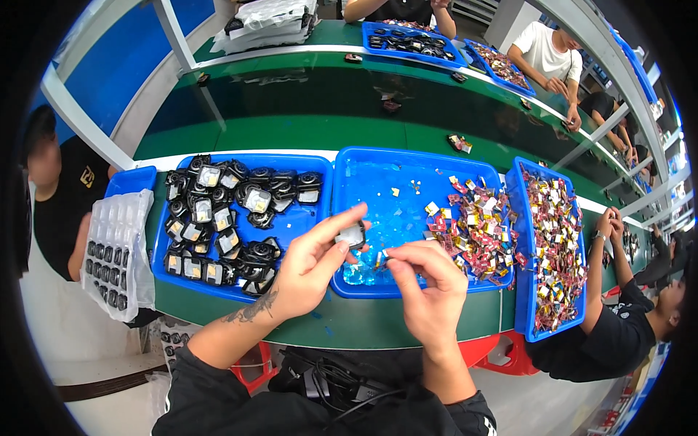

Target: The recorder is assembling small electronic components, specifically attaching wires and ribbons to a small circuit board or component housing.

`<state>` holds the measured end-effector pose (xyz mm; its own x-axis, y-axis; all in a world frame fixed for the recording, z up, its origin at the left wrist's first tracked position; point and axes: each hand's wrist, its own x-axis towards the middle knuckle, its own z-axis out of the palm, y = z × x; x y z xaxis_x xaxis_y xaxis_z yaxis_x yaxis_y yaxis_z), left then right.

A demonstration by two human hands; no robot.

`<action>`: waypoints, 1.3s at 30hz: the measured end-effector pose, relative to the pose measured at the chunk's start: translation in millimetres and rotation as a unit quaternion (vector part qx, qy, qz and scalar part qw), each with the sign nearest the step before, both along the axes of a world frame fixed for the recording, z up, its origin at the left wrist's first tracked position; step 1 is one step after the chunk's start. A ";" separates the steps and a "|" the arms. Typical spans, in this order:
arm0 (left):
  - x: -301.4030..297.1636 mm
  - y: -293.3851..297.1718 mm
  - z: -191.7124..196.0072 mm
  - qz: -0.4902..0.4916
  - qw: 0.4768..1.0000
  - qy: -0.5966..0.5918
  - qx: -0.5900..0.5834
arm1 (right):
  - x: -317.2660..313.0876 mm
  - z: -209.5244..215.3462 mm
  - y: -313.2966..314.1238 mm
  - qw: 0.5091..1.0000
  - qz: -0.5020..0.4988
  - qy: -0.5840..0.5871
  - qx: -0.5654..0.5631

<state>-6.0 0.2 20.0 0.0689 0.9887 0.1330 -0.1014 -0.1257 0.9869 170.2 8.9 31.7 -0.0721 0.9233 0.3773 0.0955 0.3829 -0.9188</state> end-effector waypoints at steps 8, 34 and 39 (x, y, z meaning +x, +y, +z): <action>1.4 -1.3 -6.5 -0.114 0.979 -0.163 -0.050 | -19.3 15.5 4.0 0.983 -0.001 -0.183 0.022; 9.1 -11.3 -4.2 -0.146 0.973 -0.177 -0.022 | -17.6 22.4 0.5 0.962 -0.087 -0.258 0.025; 9.6 -8.6 -8.0 -0.096 0.982 -0.160 -0.003 | -14.9 1.2 5.1 0.998 -0.027 -0.060 -0.022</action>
